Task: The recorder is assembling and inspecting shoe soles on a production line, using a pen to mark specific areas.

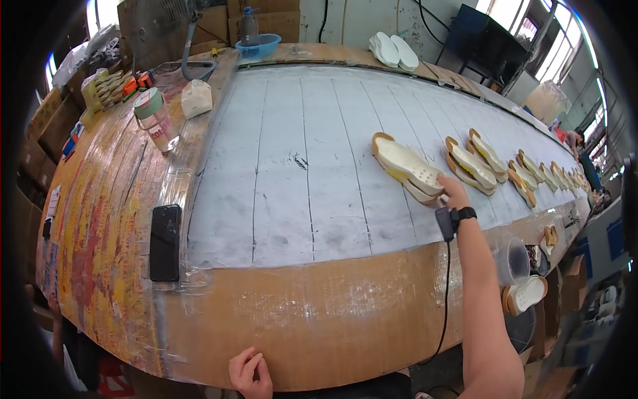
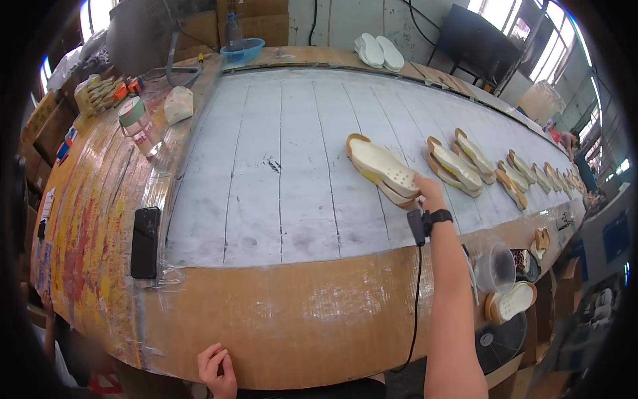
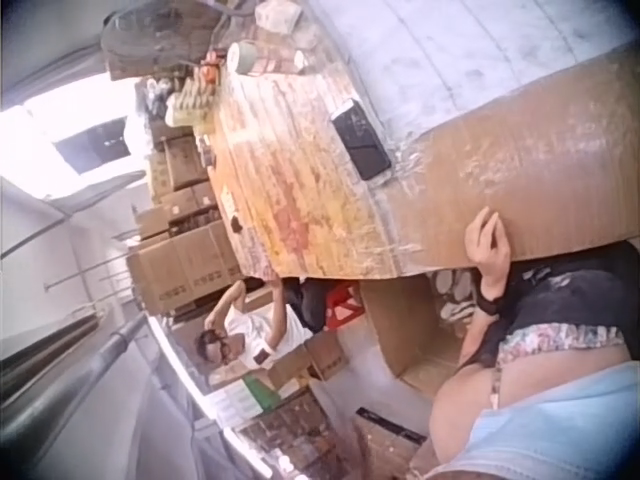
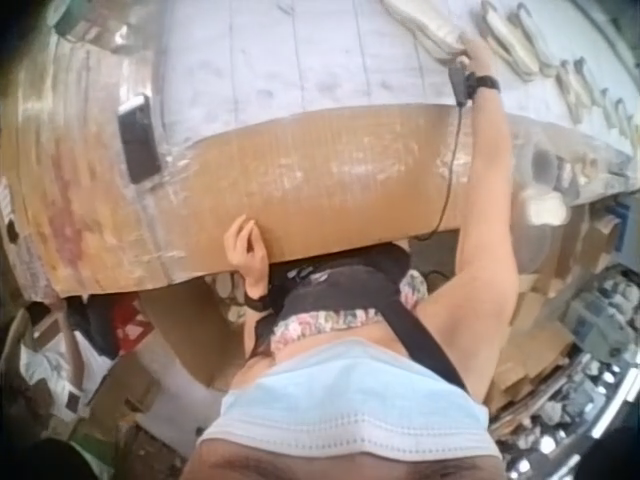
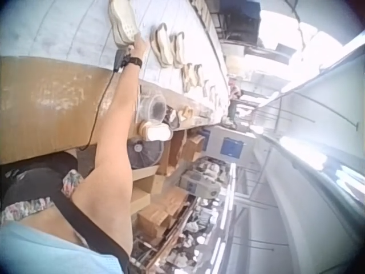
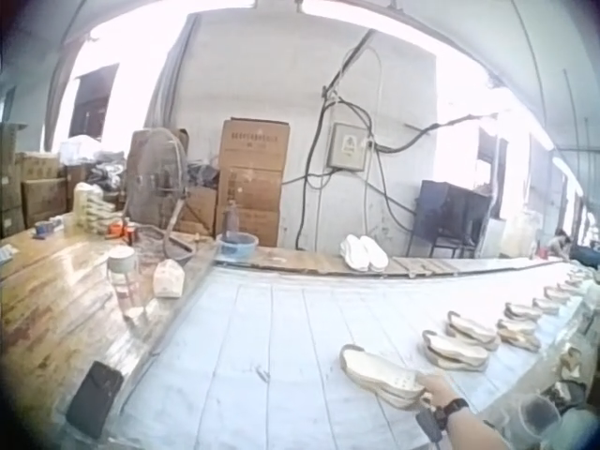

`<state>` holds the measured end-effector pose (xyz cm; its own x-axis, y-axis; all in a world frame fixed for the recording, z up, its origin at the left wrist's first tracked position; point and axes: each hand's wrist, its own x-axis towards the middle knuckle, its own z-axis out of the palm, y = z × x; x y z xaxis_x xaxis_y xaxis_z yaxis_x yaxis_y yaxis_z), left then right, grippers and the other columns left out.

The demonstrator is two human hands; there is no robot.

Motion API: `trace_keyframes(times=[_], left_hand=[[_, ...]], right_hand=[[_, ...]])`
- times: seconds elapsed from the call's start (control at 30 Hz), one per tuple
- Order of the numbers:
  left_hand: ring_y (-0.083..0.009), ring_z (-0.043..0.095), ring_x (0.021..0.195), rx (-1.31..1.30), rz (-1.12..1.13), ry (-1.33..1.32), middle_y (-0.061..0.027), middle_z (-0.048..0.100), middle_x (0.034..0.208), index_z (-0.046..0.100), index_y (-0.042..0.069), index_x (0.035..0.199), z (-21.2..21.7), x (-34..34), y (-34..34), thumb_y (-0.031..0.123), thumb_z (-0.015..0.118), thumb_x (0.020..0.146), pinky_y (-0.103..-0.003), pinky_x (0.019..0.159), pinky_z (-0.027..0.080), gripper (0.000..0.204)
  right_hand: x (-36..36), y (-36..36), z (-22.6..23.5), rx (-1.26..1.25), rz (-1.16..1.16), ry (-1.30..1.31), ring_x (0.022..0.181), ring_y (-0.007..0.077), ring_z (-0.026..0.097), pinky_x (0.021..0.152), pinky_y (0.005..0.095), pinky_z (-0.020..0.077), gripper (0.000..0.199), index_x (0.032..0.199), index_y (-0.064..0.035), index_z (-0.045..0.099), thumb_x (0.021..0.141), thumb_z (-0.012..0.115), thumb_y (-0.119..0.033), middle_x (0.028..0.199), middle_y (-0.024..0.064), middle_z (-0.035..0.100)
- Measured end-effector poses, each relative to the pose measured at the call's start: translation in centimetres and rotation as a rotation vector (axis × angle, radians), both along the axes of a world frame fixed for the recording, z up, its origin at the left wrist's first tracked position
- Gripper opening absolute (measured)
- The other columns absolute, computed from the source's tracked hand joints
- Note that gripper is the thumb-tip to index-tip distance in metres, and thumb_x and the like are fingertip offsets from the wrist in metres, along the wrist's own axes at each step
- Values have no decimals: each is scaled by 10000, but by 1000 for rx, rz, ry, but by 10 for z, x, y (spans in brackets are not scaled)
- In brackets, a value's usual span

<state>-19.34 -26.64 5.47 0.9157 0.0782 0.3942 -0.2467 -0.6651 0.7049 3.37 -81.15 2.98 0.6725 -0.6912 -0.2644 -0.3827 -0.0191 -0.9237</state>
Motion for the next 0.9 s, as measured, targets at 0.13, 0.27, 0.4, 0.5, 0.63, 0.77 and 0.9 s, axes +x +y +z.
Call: trace_keyframes(times=[0.13,0.27,0.4,0.5,0.63,0.77,0.9], left_hand=[[-287,529,937,98,-119,-9,-166,546,1060,578,-20,997,-12,-7,9,-15,599,736,-351,832,414,262],[-223,527,778,99,-18,-35,-117,567,931,610,-11,775,-15,-7,-3,-36,601,707,-296,696,435,73],[-200,534,848,-188,-95,237,-119,572,932,591,9,919,-18,-4,2,11,591,746,-277,725,435,173],[-208,468,1074,-744,-230,409,-128,506,1140,420,-23,1203,15,8,-25,64,568,793,-302,894,375,444],[-217,270,1237,-809,-408,269,-133,207,1372,93,8,1351,53,26,-78,51,418,869,-324,1003,231,582],[-200,259,1234,-997,-502,318,-123,176,1380,34,13,1358,53,22,-107,68,388,880,-310,1002,230,597],[-185,295,1200,-1028,-472,160,-116,219,1352,2,14,1357,44,5,-107,87,373,890,-296,991,246,601]], right_hand=[[3,55,3,127,-52,-216,918,240,529,735,363,452,368,1055,20,486,779,581,-204,986,135,543],[-6,108,27,121,144,-120,934,248,526,744,379,455,373,1076,34,452,784,563,-170,1024,146,522],[-38,136,37,809,411,-161,950,269,533,758,445,457,333,1112,-16,472,814,514,-158,1091,135,511],[-108,189,51,1053,578,-213,1011,239,523,760,436,472,332,1166,-50,456,863,437,-185,1181,101,484],[-195,248,57,1120,639,-146,1027,208,516,802,378,469,411,1239,-75,388,857,466,-203,1201,85,470],[-253,270,44,1200,705,-187,1041,206,505,849,365,444,501,1282,-82,327,831,518,-184,1200,78,463],[-280,288,47,1228,626,-224,1073,214,477,881,369,418,520,1282,-64,311,824,536,-162,1207,91,447]])
